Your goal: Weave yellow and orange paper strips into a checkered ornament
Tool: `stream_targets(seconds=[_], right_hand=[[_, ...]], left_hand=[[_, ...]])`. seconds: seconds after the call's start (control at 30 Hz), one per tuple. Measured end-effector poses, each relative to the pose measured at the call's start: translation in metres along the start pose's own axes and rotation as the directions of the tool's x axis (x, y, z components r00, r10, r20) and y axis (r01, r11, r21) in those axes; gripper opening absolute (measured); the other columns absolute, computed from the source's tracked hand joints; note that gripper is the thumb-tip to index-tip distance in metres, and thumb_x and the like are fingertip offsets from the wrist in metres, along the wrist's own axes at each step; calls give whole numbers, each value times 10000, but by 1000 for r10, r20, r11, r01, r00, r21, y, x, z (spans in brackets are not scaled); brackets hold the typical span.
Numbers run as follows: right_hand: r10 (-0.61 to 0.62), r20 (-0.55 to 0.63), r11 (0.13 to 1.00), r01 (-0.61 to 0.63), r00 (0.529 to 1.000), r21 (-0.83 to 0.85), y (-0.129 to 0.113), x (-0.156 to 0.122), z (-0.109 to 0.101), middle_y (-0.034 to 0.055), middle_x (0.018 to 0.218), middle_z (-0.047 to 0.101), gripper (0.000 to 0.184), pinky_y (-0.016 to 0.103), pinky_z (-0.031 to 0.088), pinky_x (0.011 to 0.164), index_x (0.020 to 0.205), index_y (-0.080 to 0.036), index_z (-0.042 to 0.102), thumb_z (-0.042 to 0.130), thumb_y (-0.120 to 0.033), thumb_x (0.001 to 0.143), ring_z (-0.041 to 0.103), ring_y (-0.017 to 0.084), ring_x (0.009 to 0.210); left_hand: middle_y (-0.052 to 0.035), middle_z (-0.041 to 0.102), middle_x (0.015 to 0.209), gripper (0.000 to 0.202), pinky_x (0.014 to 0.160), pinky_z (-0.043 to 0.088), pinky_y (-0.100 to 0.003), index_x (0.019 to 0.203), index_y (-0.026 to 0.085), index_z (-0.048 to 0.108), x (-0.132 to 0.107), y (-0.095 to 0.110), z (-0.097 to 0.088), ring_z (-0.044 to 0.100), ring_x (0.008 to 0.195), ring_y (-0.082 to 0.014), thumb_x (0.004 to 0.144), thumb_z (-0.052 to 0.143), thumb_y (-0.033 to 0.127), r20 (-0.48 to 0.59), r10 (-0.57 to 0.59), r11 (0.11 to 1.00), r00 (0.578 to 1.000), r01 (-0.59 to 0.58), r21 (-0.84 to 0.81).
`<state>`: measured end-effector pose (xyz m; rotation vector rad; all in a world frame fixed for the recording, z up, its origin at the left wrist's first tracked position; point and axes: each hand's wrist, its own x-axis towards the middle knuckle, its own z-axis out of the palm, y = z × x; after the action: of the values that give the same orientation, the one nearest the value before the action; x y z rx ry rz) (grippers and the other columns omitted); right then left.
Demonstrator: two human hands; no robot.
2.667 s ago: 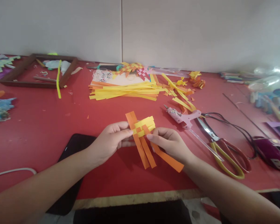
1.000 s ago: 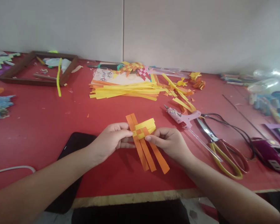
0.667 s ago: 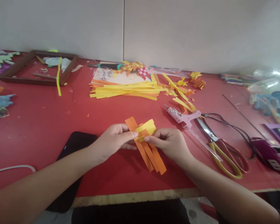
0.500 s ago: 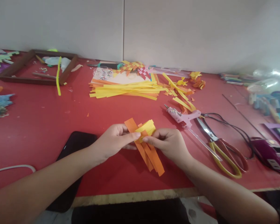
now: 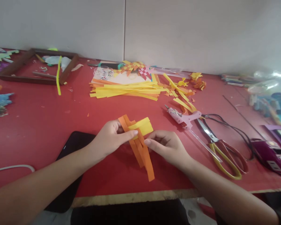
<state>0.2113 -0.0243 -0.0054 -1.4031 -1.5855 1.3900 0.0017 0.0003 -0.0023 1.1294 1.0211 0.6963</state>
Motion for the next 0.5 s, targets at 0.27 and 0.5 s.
stream_targets(seconds=[0.27,0.5], right_hand=[[80,124,988,-95,989,124,1,0,2,16,672,664,370,253,453,565,778,-178,700,748,-545,774,570,113,592],[150,52,906,-159,987,393,3,4,1,-54,704,578,426,192,334,407,910,-215,589,776,-567,759,463,57,473]], left_hand=[[-77,771,1140,282,846,571,-298,1082,150,655,1,-2,1,737,983,-200,862,755,297,-6,54,998,999,-54,-43],[-83,753,1092,331,810,571,-302,1148,151,610,-3,0,4,728,970,-205,864,730,271,104,-41,999,994,44,-25]])
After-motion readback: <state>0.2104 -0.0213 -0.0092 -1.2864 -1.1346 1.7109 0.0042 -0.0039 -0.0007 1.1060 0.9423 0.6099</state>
